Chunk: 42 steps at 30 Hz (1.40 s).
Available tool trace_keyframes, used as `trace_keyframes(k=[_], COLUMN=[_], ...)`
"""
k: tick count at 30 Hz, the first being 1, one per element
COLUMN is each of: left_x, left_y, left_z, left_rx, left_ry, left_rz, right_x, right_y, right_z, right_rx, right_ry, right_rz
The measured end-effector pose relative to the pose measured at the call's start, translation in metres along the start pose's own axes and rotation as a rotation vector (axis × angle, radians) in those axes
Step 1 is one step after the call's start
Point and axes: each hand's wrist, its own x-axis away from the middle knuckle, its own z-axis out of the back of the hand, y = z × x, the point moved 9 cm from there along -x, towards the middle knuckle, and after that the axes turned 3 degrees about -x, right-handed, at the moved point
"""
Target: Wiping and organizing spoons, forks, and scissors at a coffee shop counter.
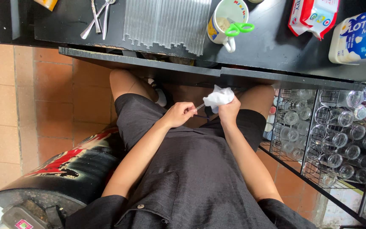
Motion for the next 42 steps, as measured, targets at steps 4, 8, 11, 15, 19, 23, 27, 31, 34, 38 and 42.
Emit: trace_keyframes(k=[4, 8, 11, 15, 19, 23, 27, 31, 34, 38, 42], left_x=[0.002, 0.004, 0.004, 0.000, 0.000, 0.002, 0.005, 0.009, 0.015, 0.032, 0.063], left_y=[0.007, 0.012, 0.010, 0.006, 0.006, 0.017, 0.022, 0.030, 0.043, 0.033, 0.018], left_z=[0.002, 0.004, 0.003, -0.002, -0.002, 0.001, 0.002, 0.008, 0.024, 0.050, 0.102], left_rx=[0.000, -0.003, 0.010, 0.116, 0.100, 0.049, -0.026, -0.064, -0.130, -0.050, 0.367], left_ry=[0.006, 0.011, 0.012, 0.033, 0.037, 0.038, 0.038, 0.066, 0.105, 0.113, 0.217], left_rz=[-0.026, -0.016, -0.005, -0.098, -0.103, -0.114, -0.103, -0.156, -0.179, -0.157, -0.212], right_x=[0.000, -0.003, 0.001, 0.019, 0.025, 0.017, -0.004, -0.013, -0.011, -0.028, -0.020], right_y=[0.006, 0.016, 0.043, -0.011, 0.002, 0.009, 0.053, 0.038, 0.031, 0.076, 0.077], right_z=[-0.002, -0.006, -0.019, -0.046, -0.055, -0.042, -0.016, 0.005, 0.006, 0.017, 0.002], right_rx=[-0.014, 0.019, -0.089, -0.093, 0.008, 0.015, -0.112, -0.159, -0.340, -0.337, -0.247], right_ry=[-0.029, -0.113, -0.262, -0.530, -0.608, -0.467, -0.290, 0.004, 0.056, -0.009, -0.105], right_rz=[-0.009, 0.004, -0.257, -0.015, -0.053, -0.161, -0.187, -0.098, -0.224, -0.155, -0.237])
